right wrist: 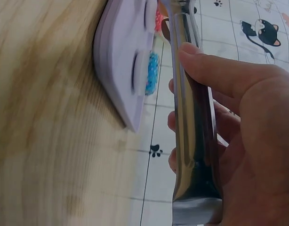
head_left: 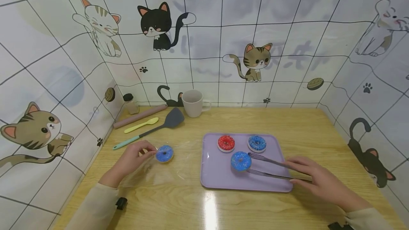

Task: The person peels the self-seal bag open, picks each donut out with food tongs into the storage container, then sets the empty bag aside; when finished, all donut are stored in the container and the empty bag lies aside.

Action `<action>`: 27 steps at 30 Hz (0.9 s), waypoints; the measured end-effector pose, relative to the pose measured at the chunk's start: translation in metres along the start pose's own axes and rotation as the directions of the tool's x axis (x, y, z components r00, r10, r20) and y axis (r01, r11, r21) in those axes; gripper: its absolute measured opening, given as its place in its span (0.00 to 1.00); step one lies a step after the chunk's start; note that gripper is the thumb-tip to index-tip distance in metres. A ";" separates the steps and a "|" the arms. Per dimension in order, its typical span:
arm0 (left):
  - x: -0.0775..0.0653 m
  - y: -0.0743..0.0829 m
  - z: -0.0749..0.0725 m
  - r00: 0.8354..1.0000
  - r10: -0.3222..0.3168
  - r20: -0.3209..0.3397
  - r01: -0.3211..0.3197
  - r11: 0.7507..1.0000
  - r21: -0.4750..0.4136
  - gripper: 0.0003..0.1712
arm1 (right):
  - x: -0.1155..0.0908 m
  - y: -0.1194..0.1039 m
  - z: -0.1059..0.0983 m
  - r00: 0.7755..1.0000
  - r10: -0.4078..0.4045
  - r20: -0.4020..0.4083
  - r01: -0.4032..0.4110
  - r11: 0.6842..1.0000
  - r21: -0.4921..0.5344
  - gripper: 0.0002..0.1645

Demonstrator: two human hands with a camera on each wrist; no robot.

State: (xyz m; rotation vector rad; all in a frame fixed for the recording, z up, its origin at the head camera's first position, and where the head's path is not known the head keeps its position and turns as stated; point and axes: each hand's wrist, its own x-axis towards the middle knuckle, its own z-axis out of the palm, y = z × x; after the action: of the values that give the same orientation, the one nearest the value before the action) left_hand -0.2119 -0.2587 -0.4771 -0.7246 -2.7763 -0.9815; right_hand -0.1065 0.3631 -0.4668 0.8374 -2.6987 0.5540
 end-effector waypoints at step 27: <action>0.001 0.002 -0.002 1.000 -0.011 0.023 0.011 1.000 -0.013 0.02 | -0.050 0.050 -0.010 0.998 0.040 -0.056 -0.040 0.999 0.004 0.41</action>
State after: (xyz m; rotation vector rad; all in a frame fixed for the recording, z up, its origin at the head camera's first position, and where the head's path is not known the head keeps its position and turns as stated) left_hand -0.2118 -0.2577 -0.4744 -0.7270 -2.7990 -1.0002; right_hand -0.0939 0.4296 -0.4896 0.7584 -2.6697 0.5816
